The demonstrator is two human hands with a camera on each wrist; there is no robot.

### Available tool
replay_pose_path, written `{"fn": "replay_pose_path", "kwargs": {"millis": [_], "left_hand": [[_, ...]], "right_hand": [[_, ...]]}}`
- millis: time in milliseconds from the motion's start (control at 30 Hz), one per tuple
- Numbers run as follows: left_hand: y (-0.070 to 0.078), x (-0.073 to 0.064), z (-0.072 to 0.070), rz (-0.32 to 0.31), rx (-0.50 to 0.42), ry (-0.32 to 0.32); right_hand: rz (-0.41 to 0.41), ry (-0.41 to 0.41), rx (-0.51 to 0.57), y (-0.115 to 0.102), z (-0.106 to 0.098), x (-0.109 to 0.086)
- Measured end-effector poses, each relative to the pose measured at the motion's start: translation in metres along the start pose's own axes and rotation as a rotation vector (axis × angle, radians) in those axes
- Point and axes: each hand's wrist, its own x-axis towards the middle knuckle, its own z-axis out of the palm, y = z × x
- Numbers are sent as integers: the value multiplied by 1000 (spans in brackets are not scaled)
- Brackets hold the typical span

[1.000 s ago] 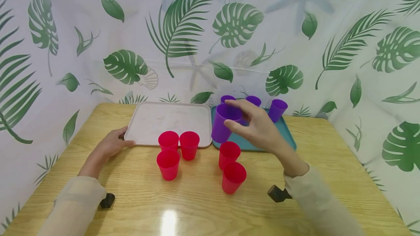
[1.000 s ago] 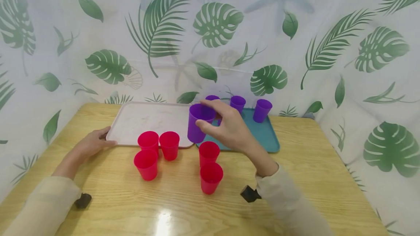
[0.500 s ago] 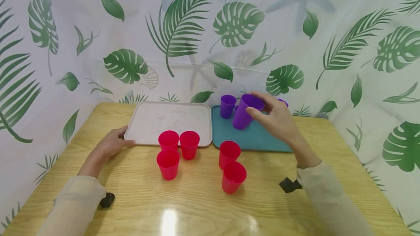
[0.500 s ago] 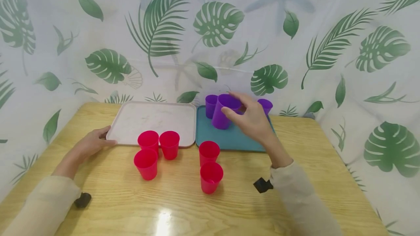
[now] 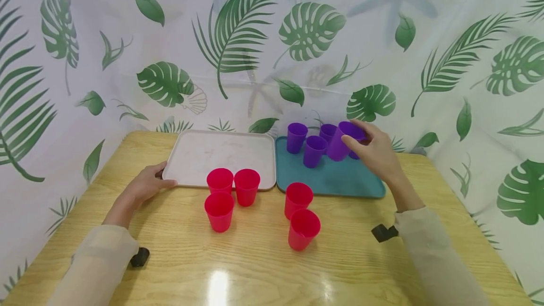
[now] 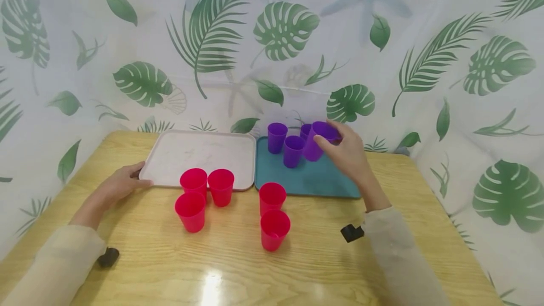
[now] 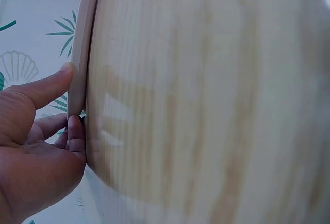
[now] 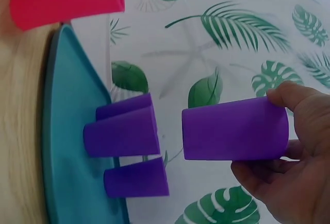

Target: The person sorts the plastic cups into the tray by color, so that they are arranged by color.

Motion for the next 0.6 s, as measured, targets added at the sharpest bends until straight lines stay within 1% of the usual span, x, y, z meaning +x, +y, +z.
{"fn": "replay_pose_path", "kwargs": {"millis": [200,333,600], "left_hand": [[2,-1,0,-4,-8,0],[2,-1,-1,-4,-6,-4],[3,-1,-1,-5,0,-4]], "right_hand": [[42,0,-35,20,-3,2],[72,6,-85,35,-2,3],[57,31,-148,62,11,8]]}}
